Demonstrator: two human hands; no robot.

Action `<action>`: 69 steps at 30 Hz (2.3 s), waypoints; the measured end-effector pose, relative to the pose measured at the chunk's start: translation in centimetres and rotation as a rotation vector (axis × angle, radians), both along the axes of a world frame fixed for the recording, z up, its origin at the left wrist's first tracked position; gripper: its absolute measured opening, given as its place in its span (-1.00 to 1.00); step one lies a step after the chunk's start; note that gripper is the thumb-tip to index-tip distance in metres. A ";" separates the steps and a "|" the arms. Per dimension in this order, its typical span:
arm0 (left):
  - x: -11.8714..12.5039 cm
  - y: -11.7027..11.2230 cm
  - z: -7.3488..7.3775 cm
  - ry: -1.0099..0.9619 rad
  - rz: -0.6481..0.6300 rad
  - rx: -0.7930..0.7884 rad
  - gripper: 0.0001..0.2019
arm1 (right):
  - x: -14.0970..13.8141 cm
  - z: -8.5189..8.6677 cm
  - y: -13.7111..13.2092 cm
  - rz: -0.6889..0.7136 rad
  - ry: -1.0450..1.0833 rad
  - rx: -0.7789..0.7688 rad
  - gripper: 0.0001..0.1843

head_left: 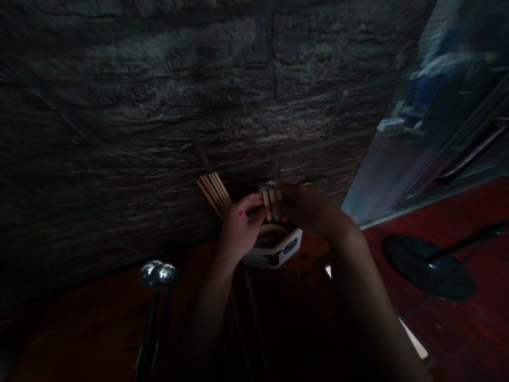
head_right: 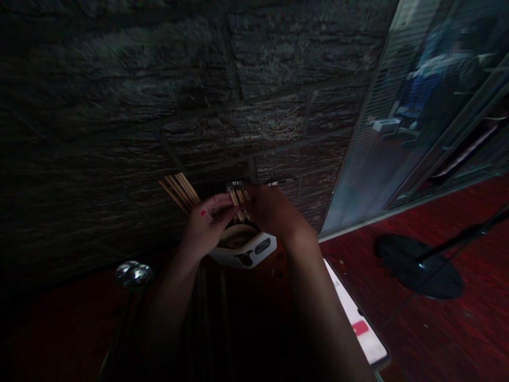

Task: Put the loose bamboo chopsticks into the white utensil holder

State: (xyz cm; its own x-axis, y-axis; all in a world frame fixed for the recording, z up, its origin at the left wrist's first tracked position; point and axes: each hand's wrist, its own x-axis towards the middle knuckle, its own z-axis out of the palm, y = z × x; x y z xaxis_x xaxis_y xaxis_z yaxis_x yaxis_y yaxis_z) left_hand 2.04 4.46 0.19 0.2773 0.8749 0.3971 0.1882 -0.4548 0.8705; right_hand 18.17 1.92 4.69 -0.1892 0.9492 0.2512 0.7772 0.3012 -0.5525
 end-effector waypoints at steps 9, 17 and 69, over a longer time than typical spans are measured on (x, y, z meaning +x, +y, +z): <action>-0.1 -0.2 0.2 0.010 -0.020 0.038 -0.76 | -0.1 -0.1 -0.1 0.039 0.035 0.009 -0.80; -0.4 0.0 -0.1 0.099 -0.038 0.098 -0.71 | -0.3 0.4 -0.1 0.036 0.018 -0.036 -0.75; -0.3 0.4 -0.8 0.160 0.057 0.115 -0.82 | 0.0 -0.4 0.6 0.033 0.050 -0.077 -0.84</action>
